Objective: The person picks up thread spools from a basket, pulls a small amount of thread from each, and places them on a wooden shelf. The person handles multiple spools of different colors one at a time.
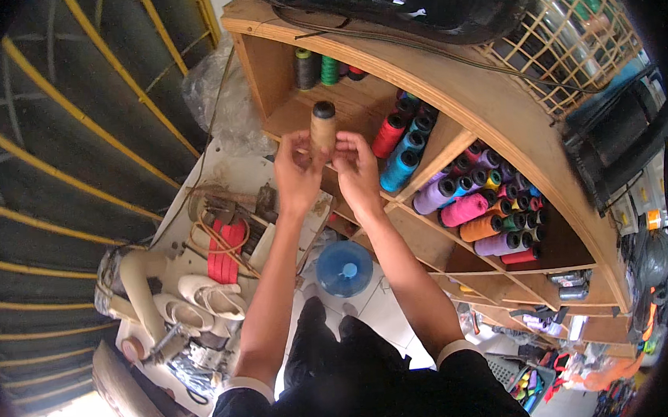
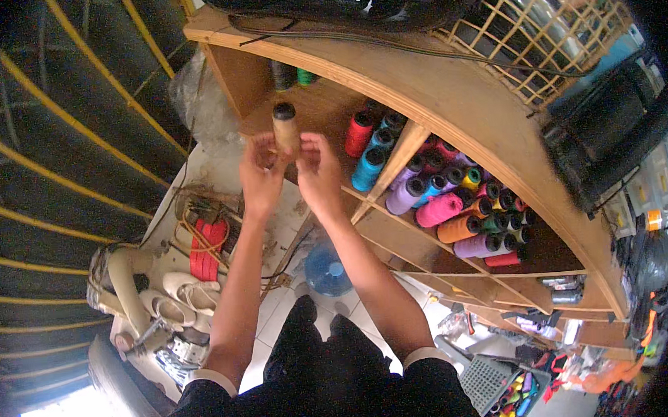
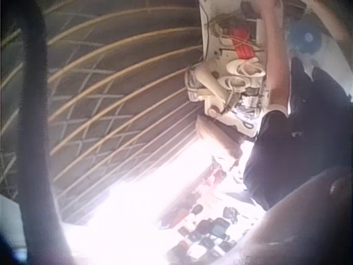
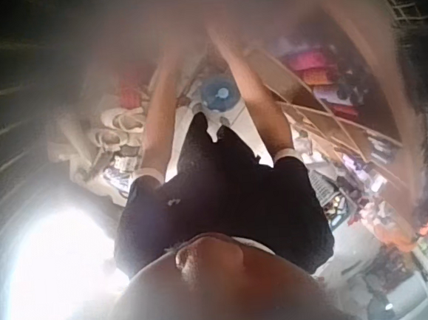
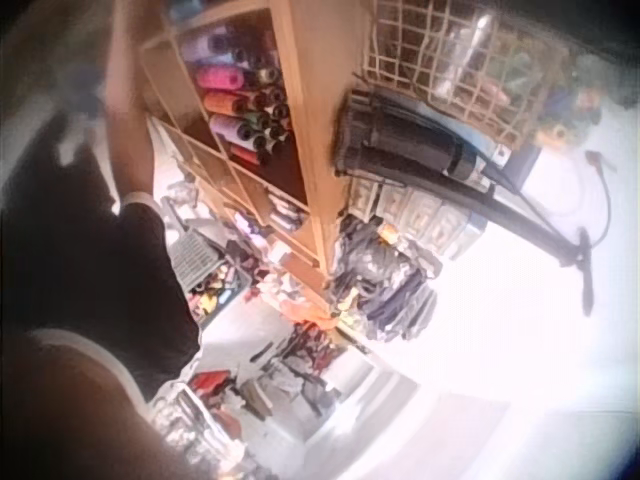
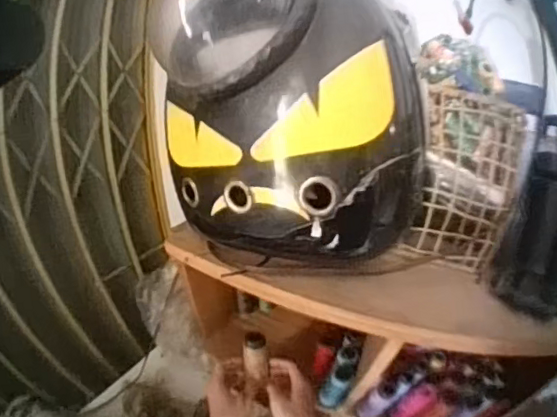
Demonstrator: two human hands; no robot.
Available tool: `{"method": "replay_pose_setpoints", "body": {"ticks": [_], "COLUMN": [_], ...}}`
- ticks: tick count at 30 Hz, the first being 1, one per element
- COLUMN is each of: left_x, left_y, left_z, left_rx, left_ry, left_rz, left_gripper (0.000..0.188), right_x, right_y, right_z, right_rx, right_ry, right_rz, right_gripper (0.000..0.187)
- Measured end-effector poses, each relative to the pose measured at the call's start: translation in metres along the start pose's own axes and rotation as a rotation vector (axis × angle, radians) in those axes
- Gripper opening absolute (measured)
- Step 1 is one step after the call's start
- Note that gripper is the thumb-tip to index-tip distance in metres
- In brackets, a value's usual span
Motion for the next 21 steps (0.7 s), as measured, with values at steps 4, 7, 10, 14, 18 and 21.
{"method": "replay_pose_setpoints", "body": {"ticks": [4,7,10,14,18,21], "left_x": [0.018,0.032,0.041,0.048,0.057,0.057], "left_y": [0.016,0.024,0.036,0.049,0.051,0.058], "left_z": [0.059,0.087,0.110,0.129,0.136,0.149], "left_rx": [0.103,0.139,0.167,0.260,0.211,0.234], "left_ry": [-0.040,-0.050,-0.060,-0.083,-0.025,0.027], "left_rz": [0.001,0.006,0.100,0.218,0.215,0.299], "left_gripper": [0.027,0.030,0.034,0.041,0.046,0.049], "right_x": [0.021,0.035,0.042,0.050,0.044,0.049], "right_y": [-0.024,-0.051,-0.065,-0.081,-0.108,-0.109], "right_z": [0.041,0.071,0.092,0.113,0.128,0.128], "right_rx": [0.039,0.016,0.065,0.098,0.093,0.072], "right_ry": [-0.056,-0.067,-0.056,-0.065,-0.046,-0.105], "right_rz": [0.013,0.002,0.063,0.048,-0.019,0.001], "right_gripper": [0.035,0.040,0.042,0.042,0.043,0.045]}}
Point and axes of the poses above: each hand's wrist, its own z-axis towards the middle knuckle, its own x-axis out of the palm, y = z × x, the point moved 4 cm from there along z, towards the middle knuckle, and after that the axes turned 12 degrees about -x, right-handed, at the moved point
